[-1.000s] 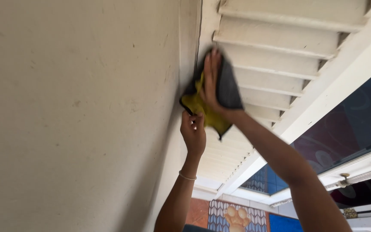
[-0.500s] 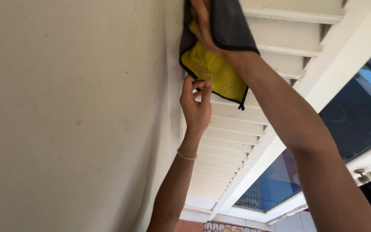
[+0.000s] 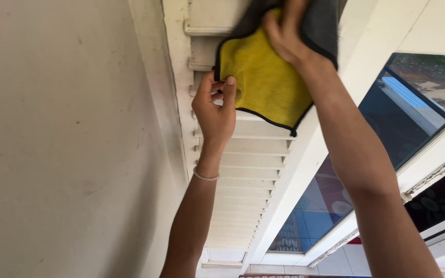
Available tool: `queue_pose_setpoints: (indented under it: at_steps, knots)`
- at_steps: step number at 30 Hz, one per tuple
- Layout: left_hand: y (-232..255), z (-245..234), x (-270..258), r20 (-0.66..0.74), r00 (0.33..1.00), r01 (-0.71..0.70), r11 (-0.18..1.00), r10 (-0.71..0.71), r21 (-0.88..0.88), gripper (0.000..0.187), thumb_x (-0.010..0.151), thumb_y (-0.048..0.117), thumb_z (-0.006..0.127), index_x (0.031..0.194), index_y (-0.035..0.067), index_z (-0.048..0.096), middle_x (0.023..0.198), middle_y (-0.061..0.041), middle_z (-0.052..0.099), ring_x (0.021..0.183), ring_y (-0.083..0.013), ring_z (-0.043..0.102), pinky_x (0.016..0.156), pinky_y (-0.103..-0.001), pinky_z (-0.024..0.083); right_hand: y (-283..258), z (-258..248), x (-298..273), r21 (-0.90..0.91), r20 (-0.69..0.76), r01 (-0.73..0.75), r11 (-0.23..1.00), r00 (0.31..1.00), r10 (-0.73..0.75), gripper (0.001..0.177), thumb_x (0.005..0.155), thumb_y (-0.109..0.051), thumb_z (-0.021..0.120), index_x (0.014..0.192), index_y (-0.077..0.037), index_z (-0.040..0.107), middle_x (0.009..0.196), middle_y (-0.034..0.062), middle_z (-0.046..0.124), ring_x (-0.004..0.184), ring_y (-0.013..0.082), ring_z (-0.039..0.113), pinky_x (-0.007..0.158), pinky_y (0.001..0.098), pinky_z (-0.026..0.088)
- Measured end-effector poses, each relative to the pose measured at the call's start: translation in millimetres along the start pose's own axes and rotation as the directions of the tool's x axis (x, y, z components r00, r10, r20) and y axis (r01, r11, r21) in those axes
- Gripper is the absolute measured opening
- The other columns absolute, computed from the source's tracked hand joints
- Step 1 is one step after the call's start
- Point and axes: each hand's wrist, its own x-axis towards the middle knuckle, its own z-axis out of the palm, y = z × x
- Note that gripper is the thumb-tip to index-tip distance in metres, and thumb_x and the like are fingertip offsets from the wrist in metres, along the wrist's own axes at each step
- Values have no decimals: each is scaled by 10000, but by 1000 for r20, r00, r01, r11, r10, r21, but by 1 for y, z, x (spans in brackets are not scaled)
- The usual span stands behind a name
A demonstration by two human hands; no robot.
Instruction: The person wipes the underside of a white louvered vent with a yellow cloth. They repeatedly rub the cloth along the slats and edges of the vent, moving back and forth to clean the surface.
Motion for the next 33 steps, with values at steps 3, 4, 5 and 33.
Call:
queue_pose_setpoints:
  at_steps: [3, 4, 5, 33]
  knots:
    - [-5, 10, 5, 7, 1000, -14, 1000, 14, 6, 331, 991, 416, 600, 1072, 106, 682, 888, 23, 692, 864, -125, 667, 710, -260, 594, 43, -9, -18, 186, 24, -137, 973, 991, 135, 645, 1103, -240, 525, 1580, -21, 150, 1666, 294, 138, 1581, 448, 123, 1296, 452, 21]
    - [-2, 15, 4, 9, 1000, -13, 1000, 13, 1, 331, 991, 416, 600, 1072, 106, 682, 888, 23, 692, 864, -125, 667, 710, -260, 594, 54, -12, -21, 181, 24, -138, 974, 990, 136, 645, 1103, -240, 525, 1580, -21, 150, 1666, 294, 138, 1581, 448, 123, 1296, 452, 21]
    - [0, 20, 3, 48, 998, -46, 999, 46, -8, 320, 1005, 398, 591, 1072, 104, 694, 915, 12, 710, 873, -122, 668, 702, -255, 574, 65, -16, -24, 165, -16, -204, 965, 978, 209, 628, 1147, -288, 479, 1614, -20, 156, 1681, 276, 90, 1585, 411, 47, 1312, 460, -11]
    - [-13, -44, 27, -110, 988, -105, 993, 111, 61, 232, 1041, 241, 567, 1079, 34, 664, 902, -26, 661, 846, -136, 619, 739, -274, 555, -52, 8, 37, 163, -63, 447, 879, 894, -443, 584, 1005, -353, 708, 1471, -78, 488, 1445, 168, 536, 1277, 368, 530, 1091, 460, 380]
